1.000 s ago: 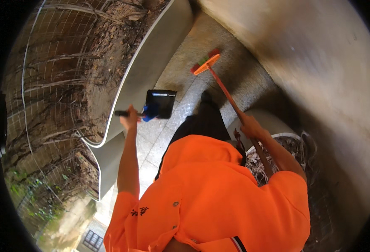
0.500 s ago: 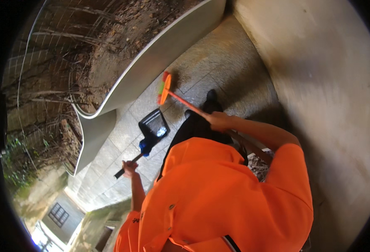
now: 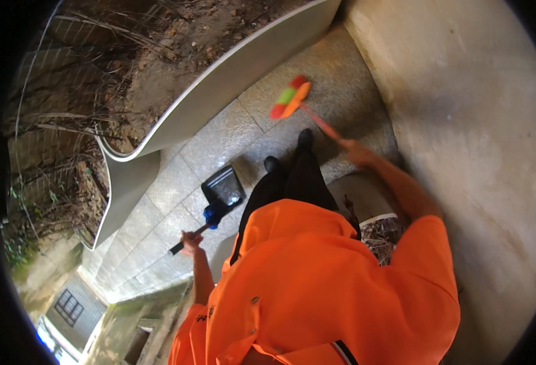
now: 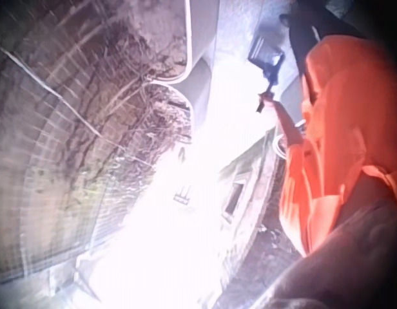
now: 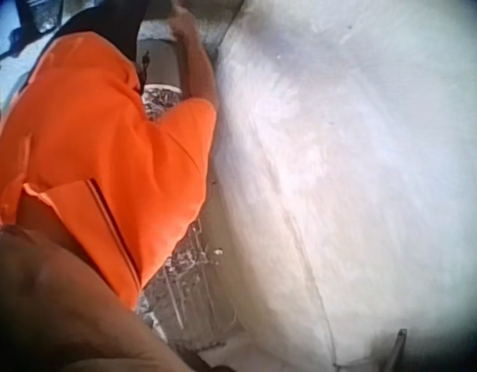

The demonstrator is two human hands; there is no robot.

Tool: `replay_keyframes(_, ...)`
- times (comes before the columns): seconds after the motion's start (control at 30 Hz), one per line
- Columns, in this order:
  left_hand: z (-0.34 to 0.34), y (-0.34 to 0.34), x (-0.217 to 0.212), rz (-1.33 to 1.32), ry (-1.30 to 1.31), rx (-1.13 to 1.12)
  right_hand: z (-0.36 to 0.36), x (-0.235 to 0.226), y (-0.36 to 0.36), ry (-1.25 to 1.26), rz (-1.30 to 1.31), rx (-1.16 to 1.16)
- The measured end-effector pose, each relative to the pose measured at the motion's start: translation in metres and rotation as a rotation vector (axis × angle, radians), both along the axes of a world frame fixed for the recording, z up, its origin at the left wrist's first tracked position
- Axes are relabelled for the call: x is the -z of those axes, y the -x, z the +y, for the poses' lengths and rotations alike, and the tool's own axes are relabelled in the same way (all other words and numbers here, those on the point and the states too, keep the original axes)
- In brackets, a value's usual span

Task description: The person sweeps debris from a tiled walkway into a dustpan using a broom. They move along the path, sweeping near planters and walls, then collect the swept debris into the dustpan.

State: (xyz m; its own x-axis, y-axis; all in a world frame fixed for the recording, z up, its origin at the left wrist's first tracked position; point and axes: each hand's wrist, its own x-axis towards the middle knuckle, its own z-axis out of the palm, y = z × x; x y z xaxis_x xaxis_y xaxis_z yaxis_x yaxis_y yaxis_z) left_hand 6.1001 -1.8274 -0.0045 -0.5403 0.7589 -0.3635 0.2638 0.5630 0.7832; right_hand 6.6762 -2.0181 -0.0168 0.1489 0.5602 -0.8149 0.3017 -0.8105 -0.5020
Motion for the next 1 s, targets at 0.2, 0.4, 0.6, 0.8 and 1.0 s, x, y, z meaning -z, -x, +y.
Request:
replay_keyframes(0.2, 0.016, -0.039, 0.005, -0.135, 0.005, 0.057, -0.009, -0.01, -0.086, 0.027, -0.418, -0.05)
replay_keyframes(0.4, 0.012, -0.037, 0.013, -0.228, -0.021, -0.029, -0.014, 0.013, -0.026, -0.277, -0.224, -0.11)
replay_keyframes(0.6, 0.005, -0.014, 0.001, -0.198, -0.012, 0.027, 0.086, 0.005, 0.103, -0.172, 0.155, -0.254)
replay_keyframes(0.8, 0.003, -0.032, -0.04, -0.077, -0.033, 0.061, 0.113, 0.033, 0.107, -0.038, 0.294, -0.228)
replay_keyframes(1.0, -0.003, -0.048, -0.019, -0.083, -0.036, 0.056, 0.019, 0.037, -0.054, -0.025, 0.057, 0.18)
